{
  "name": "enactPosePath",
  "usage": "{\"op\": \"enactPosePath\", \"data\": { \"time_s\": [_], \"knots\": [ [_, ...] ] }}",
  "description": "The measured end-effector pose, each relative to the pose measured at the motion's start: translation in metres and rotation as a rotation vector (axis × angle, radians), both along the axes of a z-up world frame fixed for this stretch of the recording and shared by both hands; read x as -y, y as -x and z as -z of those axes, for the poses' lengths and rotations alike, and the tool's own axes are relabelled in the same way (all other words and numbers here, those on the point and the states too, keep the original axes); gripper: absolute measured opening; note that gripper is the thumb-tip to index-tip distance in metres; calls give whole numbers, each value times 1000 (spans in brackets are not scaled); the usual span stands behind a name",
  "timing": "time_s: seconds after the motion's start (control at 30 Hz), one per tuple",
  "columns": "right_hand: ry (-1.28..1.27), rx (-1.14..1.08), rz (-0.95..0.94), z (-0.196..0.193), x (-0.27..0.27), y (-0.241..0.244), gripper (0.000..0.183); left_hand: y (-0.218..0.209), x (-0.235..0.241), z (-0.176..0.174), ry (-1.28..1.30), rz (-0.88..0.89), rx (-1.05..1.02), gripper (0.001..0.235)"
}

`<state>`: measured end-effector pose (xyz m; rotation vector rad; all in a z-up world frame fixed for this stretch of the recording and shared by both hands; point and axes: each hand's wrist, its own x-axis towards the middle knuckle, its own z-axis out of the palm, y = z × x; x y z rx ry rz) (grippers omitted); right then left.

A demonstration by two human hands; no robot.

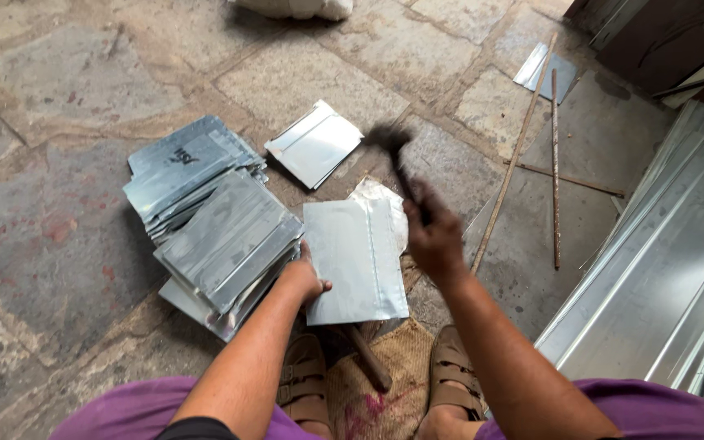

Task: The person hammers a metal sheet on a small block by hand. They pick up a new sheet from a stack and use a hammer to flatten or shape it against the block.

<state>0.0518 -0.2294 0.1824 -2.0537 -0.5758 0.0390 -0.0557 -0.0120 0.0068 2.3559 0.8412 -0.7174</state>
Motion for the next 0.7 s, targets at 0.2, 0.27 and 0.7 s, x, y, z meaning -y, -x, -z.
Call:
{"op": "enactPosePath", "data": {
  "time_s": [0.2, 0.27, 0.7],
  "knots": [
    [-393, 565, -74, 46, -1, -17, 36, 6, 1, -5, 14, -5, 69, 135],
    [-255, 434, -93, 90, 6, -9, 43, 7, 1, -6, 7, -7, 61, 137],
    [134, 19, -111, 119, 12, -29, 40, 9, 4, 1, -8, -9, 22, 139]
  ]
}}
